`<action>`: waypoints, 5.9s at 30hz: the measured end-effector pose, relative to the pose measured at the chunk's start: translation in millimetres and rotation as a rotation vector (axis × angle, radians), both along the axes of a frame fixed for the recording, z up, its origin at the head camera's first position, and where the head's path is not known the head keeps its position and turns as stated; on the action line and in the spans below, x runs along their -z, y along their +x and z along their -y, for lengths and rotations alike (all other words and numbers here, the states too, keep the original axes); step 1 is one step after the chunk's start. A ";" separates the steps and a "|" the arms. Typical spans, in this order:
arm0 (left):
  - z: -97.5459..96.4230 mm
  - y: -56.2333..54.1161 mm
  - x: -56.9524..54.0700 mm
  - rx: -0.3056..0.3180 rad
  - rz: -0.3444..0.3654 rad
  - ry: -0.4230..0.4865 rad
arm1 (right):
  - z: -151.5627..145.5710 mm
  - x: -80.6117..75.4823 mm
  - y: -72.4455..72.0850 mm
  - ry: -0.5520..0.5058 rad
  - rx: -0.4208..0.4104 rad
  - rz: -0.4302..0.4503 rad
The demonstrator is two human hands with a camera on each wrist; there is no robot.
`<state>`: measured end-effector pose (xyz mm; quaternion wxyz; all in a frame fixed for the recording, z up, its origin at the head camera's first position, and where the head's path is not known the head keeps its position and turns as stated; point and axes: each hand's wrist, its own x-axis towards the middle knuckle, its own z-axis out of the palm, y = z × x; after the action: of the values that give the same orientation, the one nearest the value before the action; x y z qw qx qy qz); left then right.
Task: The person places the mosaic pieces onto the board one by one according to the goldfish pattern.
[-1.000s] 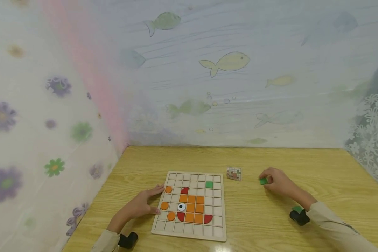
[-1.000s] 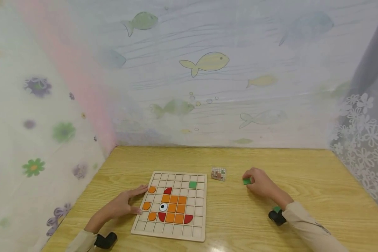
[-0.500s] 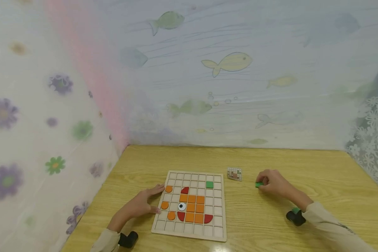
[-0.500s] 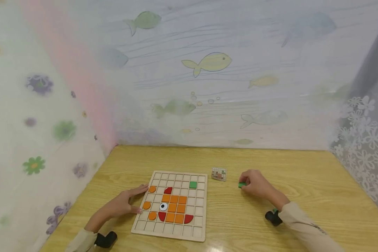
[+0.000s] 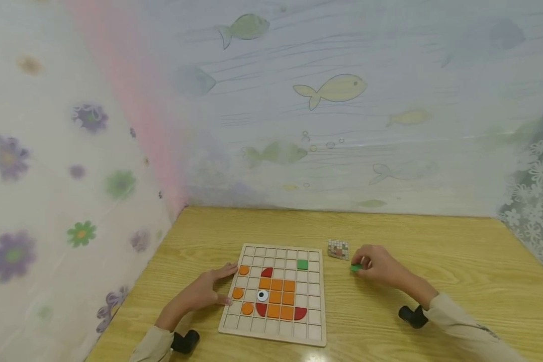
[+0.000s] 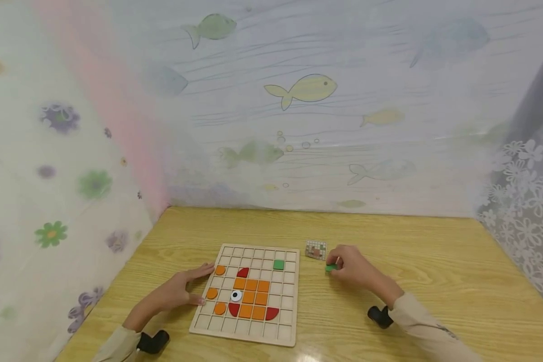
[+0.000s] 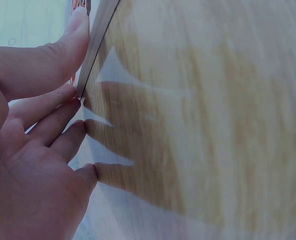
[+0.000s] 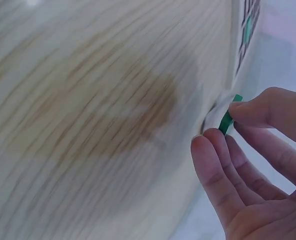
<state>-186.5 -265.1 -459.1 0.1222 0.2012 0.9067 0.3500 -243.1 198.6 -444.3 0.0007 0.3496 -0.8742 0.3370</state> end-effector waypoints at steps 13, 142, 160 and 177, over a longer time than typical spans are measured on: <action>-0.8 1.3 -2.3 0.010 0.006 0.013 | 27.6 -3.4 8.0 -0.048 -0.074 0.003; -1.0 3.8 -3.2 -0.010 0.029 0.044 | -115.5 21.9 88.2 0.078 0.343 -0.050; -3.4 5.2 -8.8 -0.015 0.045 0.047 | -98.7 19.1 80.5 0.032 0.281 -0.036; -4.8 6.3 -8.7 -0.023 0.039 0.035 | -65.2 7.4 58.9 -0.055 0.123 -0.058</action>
<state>-180.2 -260.2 -450.4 0.1322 0.1857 0.9003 0.3709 -184.3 263.8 -451.6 0.0562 0.3045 -0.8841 0.3500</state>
